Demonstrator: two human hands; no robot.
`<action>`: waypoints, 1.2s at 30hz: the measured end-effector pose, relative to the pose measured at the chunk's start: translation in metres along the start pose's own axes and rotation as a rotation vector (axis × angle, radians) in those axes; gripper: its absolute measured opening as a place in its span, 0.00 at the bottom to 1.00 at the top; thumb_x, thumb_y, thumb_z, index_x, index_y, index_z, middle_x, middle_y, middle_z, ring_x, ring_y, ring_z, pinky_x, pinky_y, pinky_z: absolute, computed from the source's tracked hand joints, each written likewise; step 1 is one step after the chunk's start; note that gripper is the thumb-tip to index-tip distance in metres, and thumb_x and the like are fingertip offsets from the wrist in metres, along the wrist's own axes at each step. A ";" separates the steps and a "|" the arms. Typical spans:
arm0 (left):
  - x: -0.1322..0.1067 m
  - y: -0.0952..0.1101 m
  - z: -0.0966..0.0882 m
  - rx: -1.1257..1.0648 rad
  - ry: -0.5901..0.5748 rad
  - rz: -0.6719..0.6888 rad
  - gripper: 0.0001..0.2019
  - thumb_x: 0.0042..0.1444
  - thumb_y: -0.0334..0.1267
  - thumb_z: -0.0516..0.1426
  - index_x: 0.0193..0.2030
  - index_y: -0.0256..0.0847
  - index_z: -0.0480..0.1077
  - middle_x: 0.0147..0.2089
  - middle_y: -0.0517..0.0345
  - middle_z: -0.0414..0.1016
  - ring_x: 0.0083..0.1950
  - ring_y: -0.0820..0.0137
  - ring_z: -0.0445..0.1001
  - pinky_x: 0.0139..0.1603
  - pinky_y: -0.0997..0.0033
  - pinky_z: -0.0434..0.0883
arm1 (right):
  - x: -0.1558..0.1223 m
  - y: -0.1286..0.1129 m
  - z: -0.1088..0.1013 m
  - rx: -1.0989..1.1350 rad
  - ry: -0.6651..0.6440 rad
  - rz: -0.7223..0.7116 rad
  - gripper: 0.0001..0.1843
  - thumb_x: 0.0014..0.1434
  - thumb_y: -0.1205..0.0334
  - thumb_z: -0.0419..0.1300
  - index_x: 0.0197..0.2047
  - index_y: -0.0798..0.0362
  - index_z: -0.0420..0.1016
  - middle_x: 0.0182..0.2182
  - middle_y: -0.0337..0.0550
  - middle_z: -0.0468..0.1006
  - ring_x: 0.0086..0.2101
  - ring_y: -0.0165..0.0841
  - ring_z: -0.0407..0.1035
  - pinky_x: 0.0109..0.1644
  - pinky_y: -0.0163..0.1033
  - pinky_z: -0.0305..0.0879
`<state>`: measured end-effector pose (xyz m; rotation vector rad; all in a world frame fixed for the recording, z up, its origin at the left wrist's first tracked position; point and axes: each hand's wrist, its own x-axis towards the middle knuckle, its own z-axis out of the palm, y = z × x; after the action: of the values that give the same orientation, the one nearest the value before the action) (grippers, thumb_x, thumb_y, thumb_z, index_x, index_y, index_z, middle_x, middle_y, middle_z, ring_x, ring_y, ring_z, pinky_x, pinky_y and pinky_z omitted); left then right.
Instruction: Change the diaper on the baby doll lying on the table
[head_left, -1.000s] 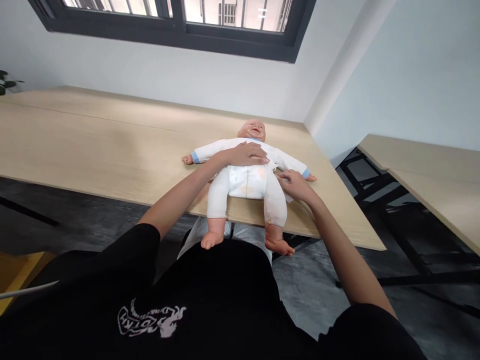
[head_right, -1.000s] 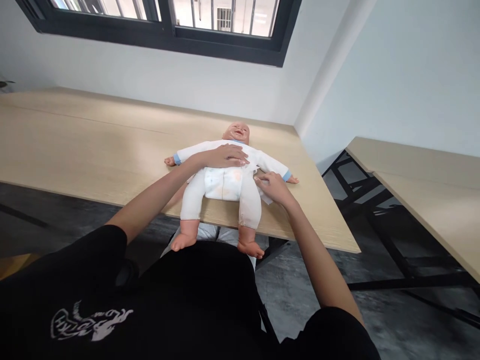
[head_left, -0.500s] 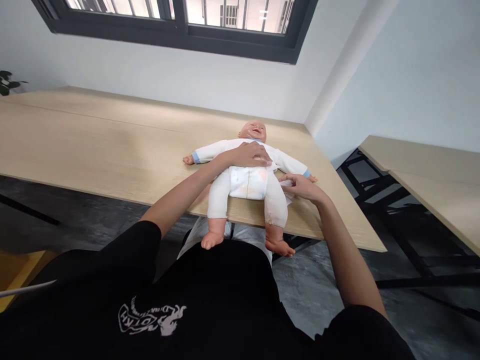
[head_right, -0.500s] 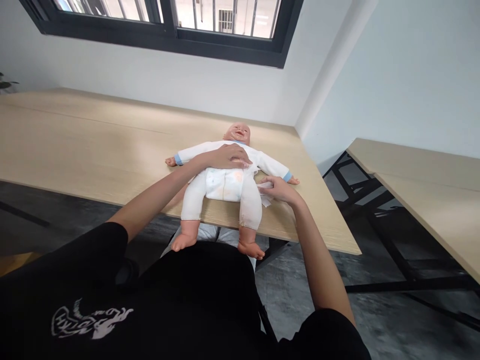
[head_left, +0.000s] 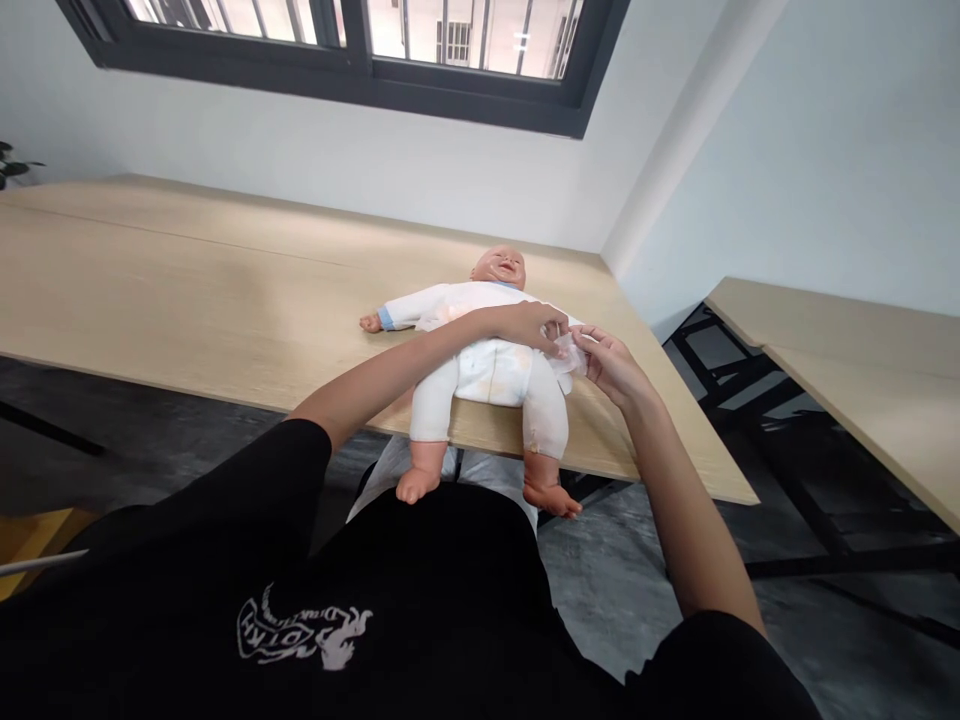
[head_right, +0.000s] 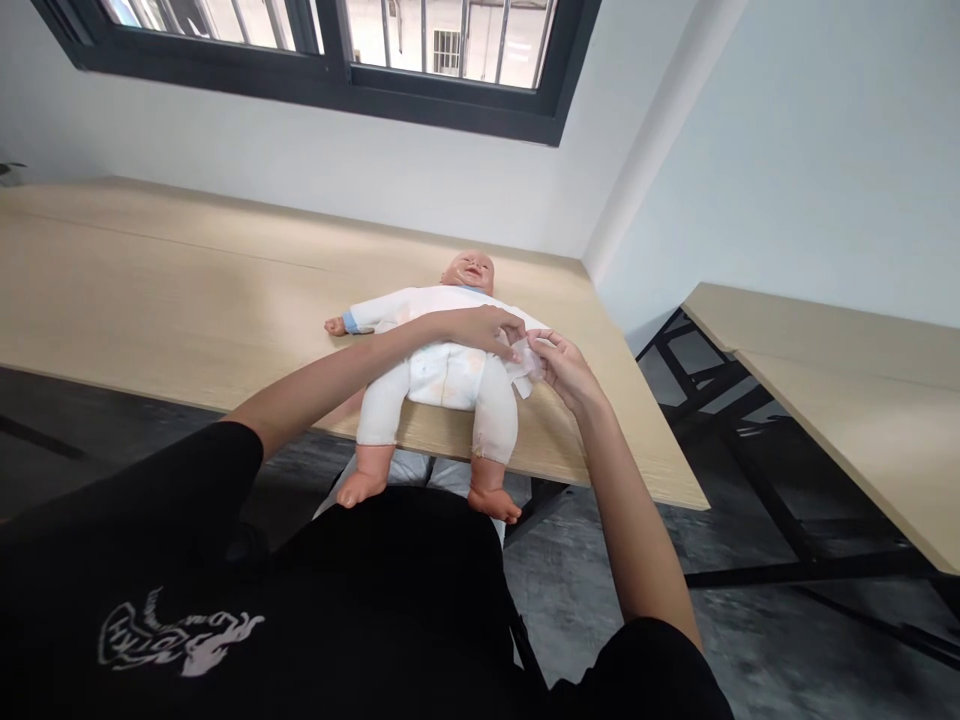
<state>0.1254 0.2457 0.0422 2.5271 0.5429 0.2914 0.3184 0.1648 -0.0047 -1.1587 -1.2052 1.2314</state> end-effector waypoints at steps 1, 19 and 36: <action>0.003 0.000 0.002 -0.035 -0.004 -0.011 0.21 0.53 0.50 0.62 0.48 0.36 0.74 0.45 0.52 0.79 0.46 0.63 0.74 0.48 0.66 0.65 | -0.001 -0.001 0.001 0.018 -0.007 0.000 0.28 0.43 0.47 0.75 0.42 0.52 0.71 0.36 0.40 0.76 0.31 0.27 0.68 0.33 0.30 0.67; -0.007 -0.016 0.006 -0.181 0.150 0.006 0.09 0.48 0.32 0.57 0.38 0.39 0.67 0.29 0.64 0.62 0.33 0.71 0.61 0.38 0.69 0.59 | -0.006 0.000 0.003 -0.176 -0.092 0.147 0.36 0.44 0.30 0.73 0.38 0.54 0.71 0.32 0.42 0.72 0.29 0.27 0.64 0.28 0.30 0.66; -0.002 -0.025 0.011 -0.188 0.082 0.010 0.20 0.52 0.33 0.51 0.47 0.38 0.78 0.43 0.56 0.78 0.41 0.69 0.71 0.45 0.69 0.67 | -0.005 -0.001 -0.011 -0.453 -0.139 -0.001 0.29 0.40 0.45 0.76 0.40 0.55 0.76 0.38 0.40 0.78 0.39 0.33 0.69 0.47 0.35 0.64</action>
<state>0.1188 0.2586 0.0192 2.3451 0.5097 0.4312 0.3300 0.1598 -0.0038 -1.4132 -1.6459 1.0797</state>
